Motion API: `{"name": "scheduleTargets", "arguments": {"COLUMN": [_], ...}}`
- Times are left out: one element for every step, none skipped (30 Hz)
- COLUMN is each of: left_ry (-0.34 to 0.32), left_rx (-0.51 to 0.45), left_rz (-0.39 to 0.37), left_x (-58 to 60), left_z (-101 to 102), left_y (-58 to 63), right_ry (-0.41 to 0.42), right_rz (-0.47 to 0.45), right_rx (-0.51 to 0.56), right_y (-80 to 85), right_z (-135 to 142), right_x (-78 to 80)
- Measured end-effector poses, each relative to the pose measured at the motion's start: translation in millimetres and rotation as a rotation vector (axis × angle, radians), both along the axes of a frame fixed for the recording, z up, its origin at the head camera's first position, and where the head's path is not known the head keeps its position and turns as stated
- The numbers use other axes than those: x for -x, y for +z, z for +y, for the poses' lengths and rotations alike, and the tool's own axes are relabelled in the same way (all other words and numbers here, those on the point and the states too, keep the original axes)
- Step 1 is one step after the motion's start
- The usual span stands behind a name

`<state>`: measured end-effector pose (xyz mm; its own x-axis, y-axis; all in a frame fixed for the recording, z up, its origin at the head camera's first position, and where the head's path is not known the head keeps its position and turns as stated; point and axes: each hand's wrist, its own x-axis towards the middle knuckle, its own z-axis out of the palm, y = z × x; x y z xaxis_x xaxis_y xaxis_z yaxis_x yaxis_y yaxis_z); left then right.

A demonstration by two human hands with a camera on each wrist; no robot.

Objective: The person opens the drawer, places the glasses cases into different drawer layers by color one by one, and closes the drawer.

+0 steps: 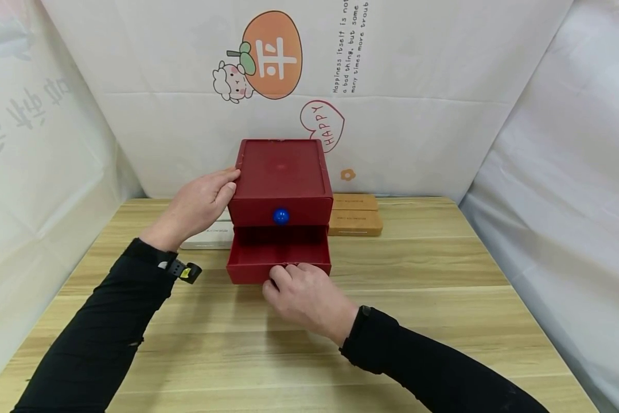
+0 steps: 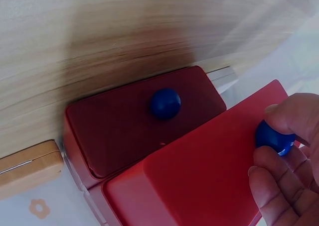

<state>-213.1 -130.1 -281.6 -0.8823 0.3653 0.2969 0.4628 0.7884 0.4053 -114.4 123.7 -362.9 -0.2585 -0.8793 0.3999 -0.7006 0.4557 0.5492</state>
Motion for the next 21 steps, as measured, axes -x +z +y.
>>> {"name": "scheduleTargets", "arguments": {"left_ry": [0.000,0.000,-0.001,-0.001,-0.002,-0.003,-0.004,-0.004,-0.006,-0.006,-0.006,-0.007,-0.007,-0.008,-0.008,-0.008,-0.008,-0.008,-0.008,-0.008,-0.008], "left_rx": [0.001,0.003,0.005,0.007,0.006,0.006,0.005,0.004,0.004,0.003,0.003,0.003,0.002,0.002,0.001,0.000,0.000,-0.001,0.000,-0.001,0.000], "left_rz": [-0.001,-0.002,-0.003,-0.003,-0.003,-0.003,-0.001,0.000,0.001,0.001,0.001,0.001,0.000,-0.001,-0.001,-0.002,-0.001,-0.002,-0.002,-0.003,-0.004], "left_x": [0.0,0.1,0.2,0.3,0.3,0.3,0.4,0.4,0.5,0.3,0.1,0.0,-0.1,-0.1,-0.2,-0.4,-0.4,-0.5,-0.6,-0.7,-0.5], "left_z": [0,0,0,0,0,0,0,0,-1,-1,0,0,0,0,0,0,0,0,0,0,0], "left_y": [0.0,0.0,-0.1,-0.1,-0.1,-0.2,-0.2,-0.1,-0.1,0.0,0.2,0.2,0.3,0.4,0.5,0.6,0.6,0.6,0.6,0.5,0.4], "right_ry": [0.003,0.009,0.013,0.016,0.020,0.023,0.026,0.032,0.034,0.038,0.042,0.047,0.049,0.053,0.053,0.055,0.054,0.054,0.052,0.051,0.048], "right_rz": [-0.004,-0.005,-0.007,-0.007,-0.007,-0.011,-0.013,-0.013,-0.018,-0.018,-0.018,-0.018,-0.017,-0.016,-0.014,-0.008,-0.011,-0.012,-0.014,-0.019,-0.021], "right_rx": [0.002,0.004,0.007,0.007,0.005,0.004,0.003,0.004,0.003,0.005,0.008,0.012,0.015,0.019,0.021,0.022,0.019,0.016,0.013,0.010,0.007], "right_y": [0.1,0.1,0.0,0.1,0.0,0.0,-0.1,-0.2,-0.2,-0.1,-0.3,-0.4,-0.6,-0.6,-0.8,-1.2,-1.6,-2.0,-2.5,-3.1,-3.6], "right_z": [0,0,1,1,1,1,2,2,2,2,2,3,3,3,3,3,4,4,4,5,5], "right_x": [-0.9,-1.9,-2.8,-3.9,-4.8,-5.8,-6.9,-7.9,-9.1,-10.0,-10.8,-11.5,-12.1,-12.5,-12.7,-12.7,-12.8,-12.8,-12.8,-13.0,-13.3]}}
